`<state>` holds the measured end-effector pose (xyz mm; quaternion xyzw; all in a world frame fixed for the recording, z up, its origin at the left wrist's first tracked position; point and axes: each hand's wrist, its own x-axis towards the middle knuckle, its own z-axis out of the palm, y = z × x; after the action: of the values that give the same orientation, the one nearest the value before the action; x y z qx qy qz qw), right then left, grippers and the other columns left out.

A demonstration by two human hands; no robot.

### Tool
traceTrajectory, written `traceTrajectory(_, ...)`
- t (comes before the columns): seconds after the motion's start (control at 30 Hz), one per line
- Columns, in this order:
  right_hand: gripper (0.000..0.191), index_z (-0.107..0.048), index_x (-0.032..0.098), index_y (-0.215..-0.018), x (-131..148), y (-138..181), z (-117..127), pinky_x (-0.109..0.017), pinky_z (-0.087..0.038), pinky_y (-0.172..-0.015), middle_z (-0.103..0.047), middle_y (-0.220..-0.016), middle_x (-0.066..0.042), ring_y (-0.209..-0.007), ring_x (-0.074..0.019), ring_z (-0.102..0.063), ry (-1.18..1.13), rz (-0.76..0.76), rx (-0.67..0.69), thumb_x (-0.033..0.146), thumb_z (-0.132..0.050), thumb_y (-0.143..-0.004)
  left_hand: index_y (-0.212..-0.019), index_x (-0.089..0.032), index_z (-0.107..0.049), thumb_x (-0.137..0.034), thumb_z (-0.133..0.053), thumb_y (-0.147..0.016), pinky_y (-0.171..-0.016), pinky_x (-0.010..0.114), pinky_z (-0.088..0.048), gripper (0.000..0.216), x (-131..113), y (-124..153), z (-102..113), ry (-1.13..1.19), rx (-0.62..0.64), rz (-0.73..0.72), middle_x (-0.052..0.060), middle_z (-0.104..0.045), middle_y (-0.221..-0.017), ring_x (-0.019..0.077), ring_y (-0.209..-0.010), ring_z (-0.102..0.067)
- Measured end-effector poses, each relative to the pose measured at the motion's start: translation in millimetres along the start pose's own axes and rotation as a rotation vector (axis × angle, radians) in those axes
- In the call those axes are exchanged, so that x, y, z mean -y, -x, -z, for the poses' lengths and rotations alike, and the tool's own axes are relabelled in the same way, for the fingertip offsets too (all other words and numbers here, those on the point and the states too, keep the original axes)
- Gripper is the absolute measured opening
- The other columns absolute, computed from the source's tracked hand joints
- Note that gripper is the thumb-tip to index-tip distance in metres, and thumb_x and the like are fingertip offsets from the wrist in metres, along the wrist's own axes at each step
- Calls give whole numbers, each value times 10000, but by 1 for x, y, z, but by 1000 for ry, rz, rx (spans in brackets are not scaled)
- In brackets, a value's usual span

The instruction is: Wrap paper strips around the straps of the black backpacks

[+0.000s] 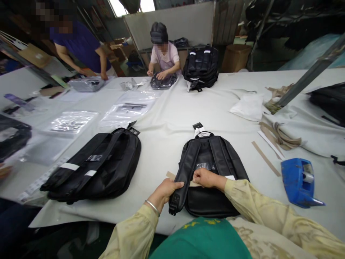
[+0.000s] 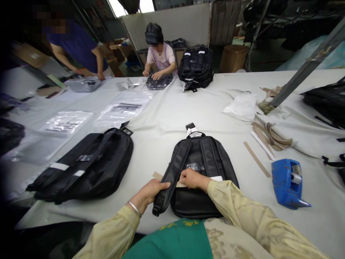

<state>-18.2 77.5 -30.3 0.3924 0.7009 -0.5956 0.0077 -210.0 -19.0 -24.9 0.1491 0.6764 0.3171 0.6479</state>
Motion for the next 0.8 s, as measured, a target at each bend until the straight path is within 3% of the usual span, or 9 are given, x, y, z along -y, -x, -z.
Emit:
traceTrajectory(0.03,30,-603,158,-763,9,0,1,-182,-351,-422,-530,-476,66,-402,-86,-490,-44,-19,8,129,-608,-767,-742,-64,-700,-215,-800,-573,-578,339,-543,247,0,0,-2,-10,-13,-4,121,-730,-665,229,-571,-669)
traceTrajectory(0.17,239,-551,168,-930,39,-9,-6,-192,-448,-432,-603,-518,55,-430,-118,-573,-280,-134,28,47,-624,-737,-828,-85,-713,-195,-790,-580,-649,331,-541,282,-1,3,-11,-26,-21,-82,101,-748,-740,226,-653,-681)
traceTrajectory(0.23,177,-542,156,-898,47,-17,-12,-208,-508,-481,-626,-539,26,-479,-126,-615,-369,-196,25,51,-609,-773,-891,-96,-716,-230,-781,-615,-689,323,-530,313,0,5,-13,-82,-27,-167,97,-756,-805,230,-731,-685)
traceTrajectory(0.3,60,-555,141,-838,48,-23,-17,-211,-539,-520,-649,-580,-15,-537,-128,-646,-427,-217,10,142,-615,-836,-888,-101,-717,-275,-752,-660,-694,316,-508,289,3,5,-12,-185,-30,-251,94,-753,-827,232,-758,-676)
traceTrajectory(0.43,278,-589,127,-837,42,-27,-17,-216,-561,-576,-695,-762,-79,-660,-133,-683,-519,-216,23,394,-574,-915,-940,-99,-717,-377,-642,-768,-755,323,-482,336,13,2,-8,-243,-20,-320,106,-752,-918,249,-851,-671)
traceTrajectory(0.53,246,-608,123,-883,40,-25,-13,-250,-571,-646,-708,-874,-103,-766,-155,-696,-453,-202,77,355,-538,-930,-940,-86,-717,-401,-496,-864,-786,322,-465,392,17,-3,-10,-315,-168,-325,139,-747,-947,254,-899,-665)
traceTrajectory(0.63,167,-638,118,-990,48,-23,-5,-325,-564,-787,-714,-952,-116,-895,-202,-689,-81,10,45,203,-590,-856,-838,-92,-722,-343,-456,-884,-744,303,-444,368,16,-7,-13,-497,-274,-311,153,-742,-887,239,-852,-662)
traceTrajectory(0.73,452,-592,154,-1212,67,-26,1,-386,-457,-1002,-617,-1254,-138,-1185,-249,-566,423,474,-50,124,-657,-766,-761,-100,-717,-341,-494,-871,-670,302,-417,346,16,-10,-14,-559,-289,-288,153,-730,-810,236,-782,-653)
traceTrajectory(0.8,584,-529,182,-1312,81,-33,2,-407,-410,-1043,-525,-1369,-148,-1281,-269,-475,678,697,-16,166,-700,-754,-730,-108,-712,-308,-526,-849,-633,299,-397,298,16,-11,-14,-566,-294,-285,145,-723,-776,233,-754,-647)
